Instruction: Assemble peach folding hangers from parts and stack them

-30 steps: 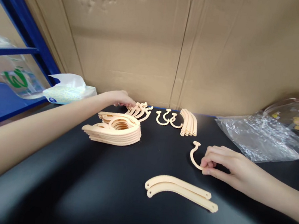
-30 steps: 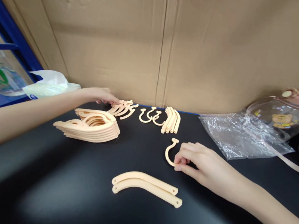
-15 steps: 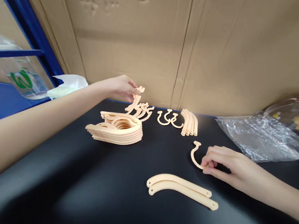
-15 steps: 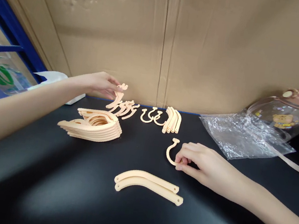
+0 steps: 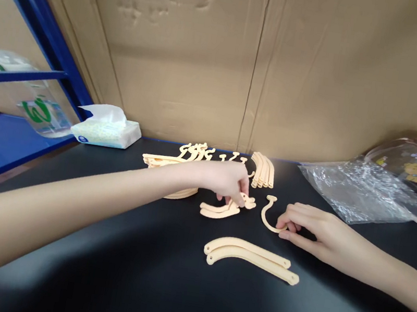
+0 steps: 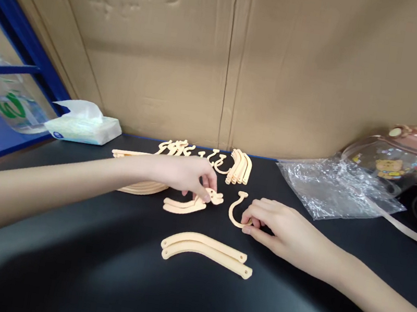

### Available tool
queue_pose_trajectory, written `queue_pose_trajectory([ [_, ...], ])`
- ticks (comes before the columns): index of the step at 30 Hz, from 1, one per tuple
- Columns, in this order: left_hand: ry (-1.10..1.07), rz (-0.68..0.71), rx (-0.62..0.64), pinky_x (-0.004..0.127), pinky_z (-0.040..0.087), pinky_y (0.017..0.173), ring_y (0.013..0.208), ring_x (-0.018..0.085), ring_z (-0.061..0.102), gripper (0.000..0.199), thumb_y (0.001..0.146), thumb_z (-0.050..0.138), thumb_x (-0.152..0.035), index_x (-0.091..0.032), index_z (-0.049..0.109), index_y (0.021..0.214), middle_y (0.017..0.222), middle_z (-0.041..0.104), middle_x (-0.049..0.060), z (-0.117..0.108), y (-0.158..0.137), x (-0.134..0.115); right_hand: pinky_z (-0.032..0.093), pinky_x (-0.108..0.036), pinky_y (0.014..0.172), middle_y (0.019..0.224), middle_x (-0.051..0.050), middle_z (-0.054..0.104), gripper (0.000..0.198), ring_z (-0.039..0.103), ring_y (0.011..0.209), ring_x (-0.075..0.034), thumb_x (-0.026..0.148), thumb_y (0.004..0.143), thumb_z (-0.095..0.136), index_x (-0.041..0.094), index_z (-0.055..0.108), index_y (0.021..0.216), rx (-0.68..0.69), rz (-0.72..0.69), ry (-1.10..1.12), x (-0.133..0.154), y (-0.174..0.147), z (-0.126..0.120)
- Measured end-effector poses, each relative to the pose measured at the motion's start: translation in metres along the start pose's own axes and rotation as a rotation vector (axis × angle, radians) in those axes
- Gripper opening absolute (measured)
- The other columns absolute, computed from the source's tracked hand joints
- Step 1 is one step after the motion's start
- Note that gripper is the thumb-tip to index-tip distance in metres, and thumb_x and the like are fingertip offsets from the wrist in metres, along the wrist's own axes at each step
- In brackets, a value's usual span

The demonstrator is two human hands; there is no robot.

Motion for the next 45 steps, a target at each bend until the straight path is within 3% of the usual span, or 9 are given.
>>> queue_pose_trajectory([
  [4,0.037,0.033,0.017,0.022,0.044,0.052,0.063,0.013,0.06,0.022,0.073,0.063,-0.026,-0.012,0.07,0.09,0.084,0.069,0.006,0.008,0.006,0.006,0.04,-0.025,0.067,0.079,-0.001,0.054,0.019,0.052,0.073,-0.013,0.036,0.093,0.044,0.022,0.058,0.089,-0.009,0.006,0.025,0.0,-0.001,0.0],
  [10,0.144,0.053,-0.093,0.023,0.042,0.061,0.073,0.015,0.061,0.023,0.069,0.07,-0.024,-0.015,0.069,0.09,0.084,0.069,0.004,0.008,0.009,0.006,0.04,-0.025,0.067,0.08,-0.001,0.054,0.02,0.052,0.073,-0.013,0.035,0.093,0.043,0.022,0.057,0.089,0.007,0.008,0.036,0.001,0.0,-0.001],
  [17,0.206,0.062,-0.201,0.023,0.04,0.062,0.082,0.017,0.06,0.021,0.071,0.066,-0.025,-0.019,0.068,0.091,0.097,0.067,0.004,0.012,0.006,0.009,0.04,-0.025,0.066,0.079,-0.001,0.053,0.02,0.051,0.071,-0.012,0.035,0.094,0.042,0.021,0.055,0.089,0.008,0.01,0.03,0.002,-0.001,-0.001],
  [26,0.162,0.083,-0.175,0.021,0.042,0.062,0.079,0.015,0.062,0.019,0.073,0.065,-0.022,-0.018,0.069,0.091,0.089,0.07,0.002,0.011,0.011,0.019,0.039,-0.025,0.066,0.079,-0.001,0.053,0.023,0.051,0.071,-0.013,0.037,0.094,0.04,0.021,0.055,0.089,0.004,0.003,0.021,0.002,-0.001,-0.001],
  [32,0.199,0.024,-0.203,0.022,0.042,0.065,0.084,0.016,0.061,0.035,0.07,0.069,-0.035,-0.02,0.066,0.102,0.099,0.068,0.003,0.003,0.008,0.016,0.039,-0.026,0.065,0.078,-0.001,0.054,0.023,0.051,0.07,-0.013,0.037,0.094,0.041,0.021,0.056,0.088,0.003,0.006,0.032,0.002,-0.001,-0.001],
  [36,0.241,-0.135,-0.219,0.024,0.042,0.066,0.08,0.018,0.062,0.028,0.076,0.062,-0.039,-0.019,0.068,0.096,0.093,0.069,0.005,-0.035,-0.004,0.016,0.039,-0.025,0.065,0.078,-0.001,0.053,0.022,0.051,0.07,-0.012,0.037,0.094,0.041,0.022,0.056,0.088,0.004,0.013,0.033,0.002,-0.001,-0.001],
  [39,0.262,-0.384,-0.226,0.028,0.044,0.062,0.077,0.024,0.063,0.033,0.077,0.06,-0.042,-0.014,0.069,0.091,0.085,0.069,0.011,-0.072,-0.015,0.035,0.039,-0.025,0.064,0.078,-0.001,0.054,0.022,0.052,0.069,-0.012,0.037,0.094,0.042,0.022,0.056,0.088,-0.004,0.02,0.043,0.002,-0.001,-0.001],
  [42,0.232,-0.672,-0.216,0.035,0.049,0.061,0.075,0.031,0.064,0.055,0.079,0.052,-0.056,-0.011,0.066,0.107,0.079,0.067,0.017,-0.095,-0.021,0.066,0.039,-0.025,0.064,0.078,-0.001,0.054,0.022,0.051,0.068,-0.012,0.038,0.093,0.042,0.022,0.056,0.088,-0.007,0.021,0.048,0.002,-0.002,0.0],
  [45,0.157,-0.826,-0.177,0.04,0.052,0.059,0.073,0.035,0.065,0.086,0.076,0.038,-0.075,-0.009,0.05,0.131,0.083,0.066,0.022,-0.098,-0.018,0.093,0.038,-0.024,0.064,0.077,0.0,0.053,0.022,0.05,0.067,-0.012,0.038,0.094,0.041,0.022,0.056,0.088,0.009,0.024,0.046,0.002,-0.001,0.0],
])
Point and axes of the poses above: each hand's wrist, its own y-axis towards the middle knuckle, its own z-axis out of the palm, x = y × z, the point moved 1 cm from there along y, towards the middle knuckle
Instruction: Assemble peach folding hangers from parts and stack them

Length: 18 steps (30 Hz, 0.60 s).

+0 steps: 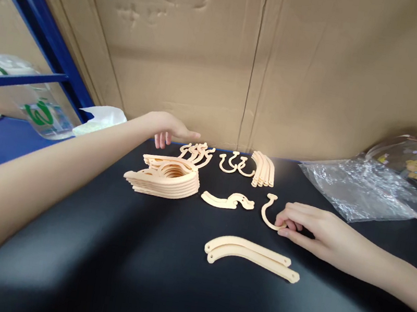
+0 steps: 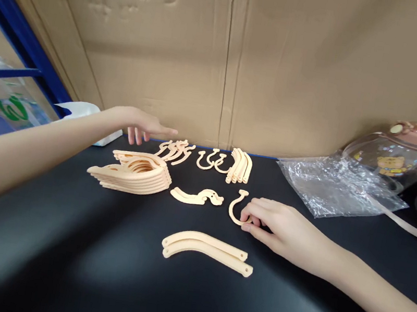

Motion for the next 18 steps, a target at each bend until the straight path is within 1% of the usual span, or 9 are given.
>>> queue_pose_trajectory([
  [2,-0.028,-0.028,0.043,0.04,0.053,0.06,0.074,0.036,0.066,0.1,0.071,0.035,-0.082,-0.009,0.04,0.139,0.088,0.066,0.024,0.006,0.01,0.002,0.038,-0.025,0.063,0.078,0.0,0.053,0.022,0.05,0.068,-0.012,0.039,0.094,0.041,0.022,0.055,0.088,0.006,0.006,-0.004,0.001,0.0,0.0],
  [3,-0.038,-0.033,0.059,0.041,0.053,0.061,0.076,0.037,0.066,0.105,0.068,0.035,-0.085,-0.009,0.038,0.14,0.09,0.066,0.025,0.01,0.014,0.0,0.038,-0.025,0.063,0.078,0.0,0.053,0.022,0.05,0.068,-0.012,0.039,0.094,0.041,0.022,0.055,0.088,0.007,0.008,-0.004,0.001,0.001,0.0],
  [5,-0.053,-0.036,0.084,0.04,0.053,0.064,0.079,0.037,0.066,0.109,0.063,0.036,-0.088,-0.012,0.039,0.14,0.093,0.066,0.024,0.014,0.019,-0.005,0.038,-0.025,0.063,0.078,0.0,0.053,0.022,0.05,0.068,-0.012,0.038,0.094,0.041,0.022,0.055,0.088,0.007,0.013,-0.003,0.001,0.001,0.0],
  [8,-0.057,-0.033,0.099,0.039,0.053,0.067,0.083,0.036,0.066,0.107,0.058,0.042,-0.089,-0.016,0.045,0.137,0.097,0.066,0.022,0.018,0.023,-0.015,0.038,-0.025,0.063,0.079,-0.001,0.054,0.023,0.05,0.068,-0.012,0.038,0.094,0.04,0.022,0.055,0.088,0.011,0.01,-0.003,0.002,0.001,0.0],
  [12,-0.045,-0.025,0.094,0.036,0.053,0.066,0.085,0.035,0.066,0.1,0.053,0.063,-0.078,-0.018,0.05,0.133,0.108,0.064,0.022,0.019,0.023,-0.022,0.039,-0.026,0.064,0.079,-0.001,0.054,0.023,0.05,0.069,-0.013,0.039,0.094,0.04,0.022,0.055,0.09,0.006,0.003,-0.006,0.001,0.0,0.0],
  [16,-0.044,-0.018,0.104,0.033,0.053,0.064,0.081,0.032,0.066,0.095,0.054,0.072,-0.066,-0.013,0.051,0.131,0.114,0.061,0.025,0.016,0.017,-0.023,0.039,-0.025,0.064,0.079,-0.001,0.054,0.022,0.051,0.069,-0.013,0.037,0.094,0.04,0.022,0.055,0.089,0.004,0.001,-0.012,0.001,0.0,-0.001],
  [18,-0.044,-0.003,0.096,0.033,0.053,0.065,0.082,0.032,0.066,0.095,0.056,0.072,-0.065,-0.012,0.051,0.132,0.116,0.06,0.025,0.014,0.014,-0.023,0.039,-0.025,0.064,0.079,-0.001,0.054,0.021,0.051,0.069,-0.012,0.036,0.094,0.04,0.022,0.055,0.089,-0.001,-0.001,-0.012,0.001,0.0,-0.002],
])
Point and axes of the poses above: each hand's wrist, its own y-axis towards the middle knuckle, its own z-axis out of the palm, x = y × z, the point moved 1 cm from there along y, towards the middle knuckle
